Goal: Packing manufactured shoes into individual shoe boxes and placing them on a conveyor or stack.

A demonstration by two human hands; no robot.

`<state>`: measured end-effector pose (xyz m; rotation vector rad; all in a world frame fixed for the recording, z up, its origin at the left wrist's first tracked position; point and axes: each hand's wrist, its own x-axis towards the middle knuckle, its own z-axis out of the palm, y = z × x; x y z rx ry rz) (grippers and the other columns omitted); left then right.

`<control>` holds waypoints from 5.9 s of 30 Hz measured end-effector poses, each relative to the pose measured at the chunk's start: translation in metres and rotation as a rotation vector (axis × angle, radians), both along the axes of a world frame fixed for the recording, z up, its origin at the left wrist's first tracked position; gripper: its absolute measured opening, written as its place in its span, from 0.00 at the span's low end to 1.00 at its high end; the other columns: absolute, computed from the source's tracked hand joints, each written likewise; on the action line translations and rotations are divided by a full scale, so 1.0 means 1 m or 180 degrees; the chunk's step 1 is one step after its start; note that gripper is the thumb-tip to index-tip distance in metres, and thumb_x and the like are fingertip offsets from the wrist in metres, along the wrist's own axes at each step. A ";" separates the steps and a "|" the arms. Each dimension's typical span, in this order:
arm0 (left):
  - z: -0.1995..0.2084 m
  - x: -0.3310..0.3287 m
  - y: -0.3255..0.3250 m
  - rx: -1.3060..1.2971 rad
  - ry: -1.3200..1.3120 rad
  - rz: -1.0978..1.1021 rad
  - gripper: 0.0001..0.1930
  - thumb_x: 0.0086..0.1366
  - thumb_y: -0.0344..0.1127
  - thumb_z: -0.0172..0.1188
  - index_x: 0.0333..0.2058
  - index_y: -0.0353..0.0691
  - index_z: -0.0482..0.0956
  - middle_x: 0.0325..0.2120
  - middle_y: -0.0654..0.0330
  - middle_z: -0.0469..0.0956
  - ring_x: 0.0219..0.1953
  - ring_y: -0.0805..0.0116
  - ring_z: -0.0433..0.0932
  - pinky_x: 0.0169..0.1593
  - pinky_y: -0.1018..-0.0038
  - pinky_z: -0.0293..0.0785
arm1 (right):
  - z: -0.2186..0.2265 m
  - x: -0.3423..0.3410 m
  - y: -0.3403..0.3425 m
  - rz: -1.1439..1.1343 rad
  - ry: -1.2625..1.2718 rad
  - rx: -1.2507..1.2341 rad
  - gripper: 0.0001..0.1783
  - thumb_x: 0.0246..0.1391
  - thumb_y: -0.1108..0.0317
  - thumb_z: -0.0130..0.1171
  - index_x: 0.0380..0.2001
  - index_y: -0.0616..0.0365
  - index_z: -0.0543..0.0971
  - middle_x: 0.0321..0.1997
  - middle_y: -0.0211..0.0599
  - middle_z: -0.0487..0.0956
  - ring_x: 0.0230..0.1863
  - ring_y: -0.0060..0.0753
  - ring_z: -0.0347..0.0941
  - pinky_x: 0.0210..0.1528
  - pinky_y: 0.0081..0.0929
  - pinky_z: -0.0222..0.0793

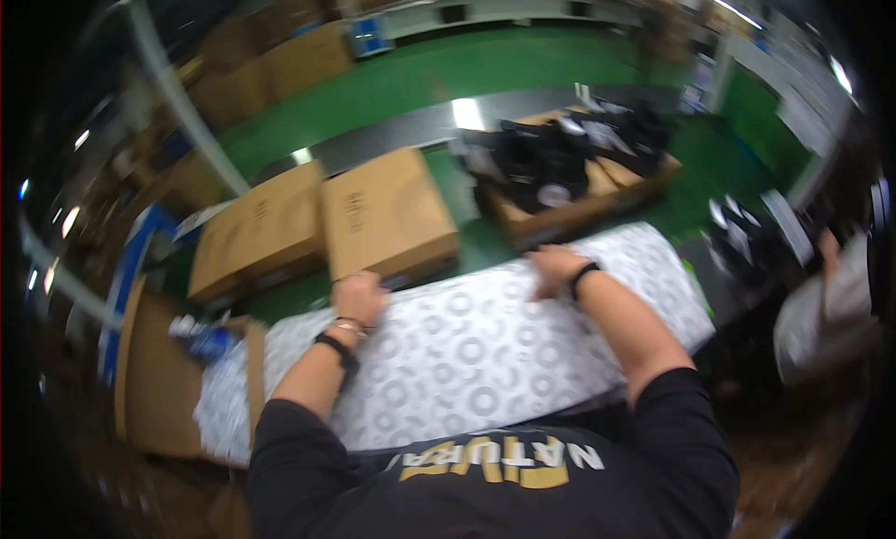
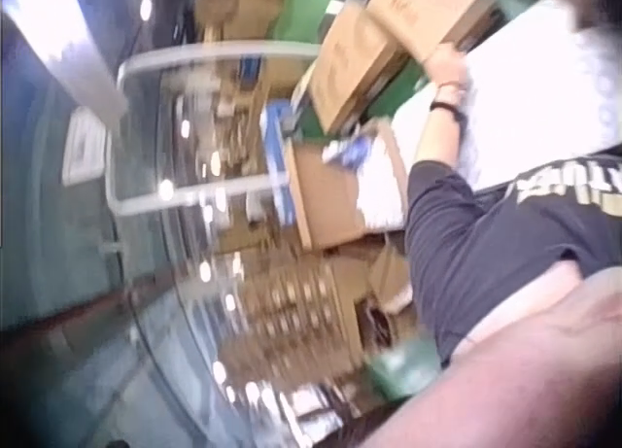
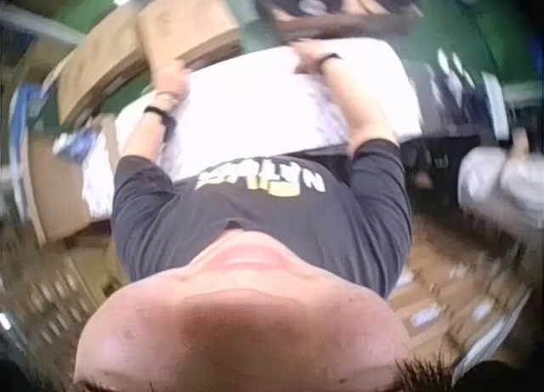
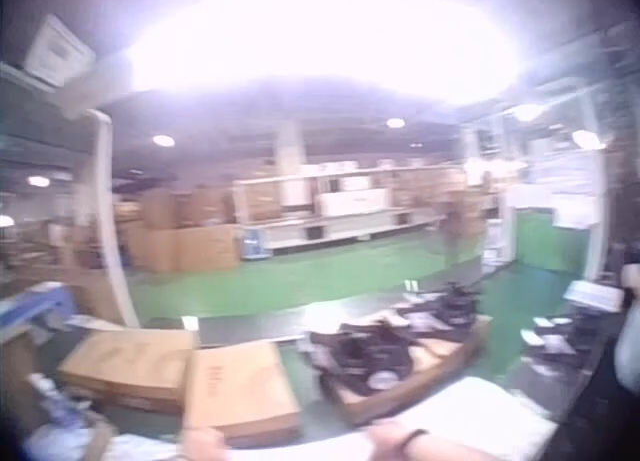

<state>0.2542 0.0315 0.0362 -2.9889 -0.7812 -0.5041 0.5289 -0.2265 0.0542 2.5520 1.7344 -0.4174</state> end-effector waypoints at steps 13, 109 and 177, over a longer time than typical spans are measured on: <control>-0.021 -0.058 0.013 -0.1127 0.1389 0.1475 0.34 0.55 0.64 0.37 0.46 0.38 0.67 0.47 0.50 0.66 0.52 0.57 0.61 0.55 0.60 0.49 | -0.003 0.017 0.007 -0.0427 0.0364 -0.0603 0.53 0.22 0.46 0.68 0.52 0.63 0.61 0.54 0.48 0.63 0.56 0.44 0.58 0.56 0.32 0.56; -0.022 -0.280 -0.085 -0.1191 -0.2272 0.3358 0.05 0.44 0.29 0.57 0.23 0.38 0.78 0.18 0.55 0.76 0.21 0.65 0.75 0.28 0.74 0.70 | -0.005 -0.117 0.063 -0.0783 0.2681 0.2105 0.25 0.43 0.67 0.60 0.45 0.66 0.68 0.37 0.41 0.74 0.36 0.25 0.70 0.39 0.19 0.66; 0.087 -0.116 -0.190 -0.4864 -0.3058 0.0579 0.25 0.56 0.39 0.55 0.47 0.32 0.57 0.24 0.62 0.71 0.20 0.82 0.66 0.19 0.86 0.61 | 0.116 -0.217 0.024 0.0581 0.3517 0.0218 0.12 0.40 0.69 0.60 0.12 0.60 0.70 0.12 0.31 0.70 0.14 0.18 0.64 0.18 0.16 0.61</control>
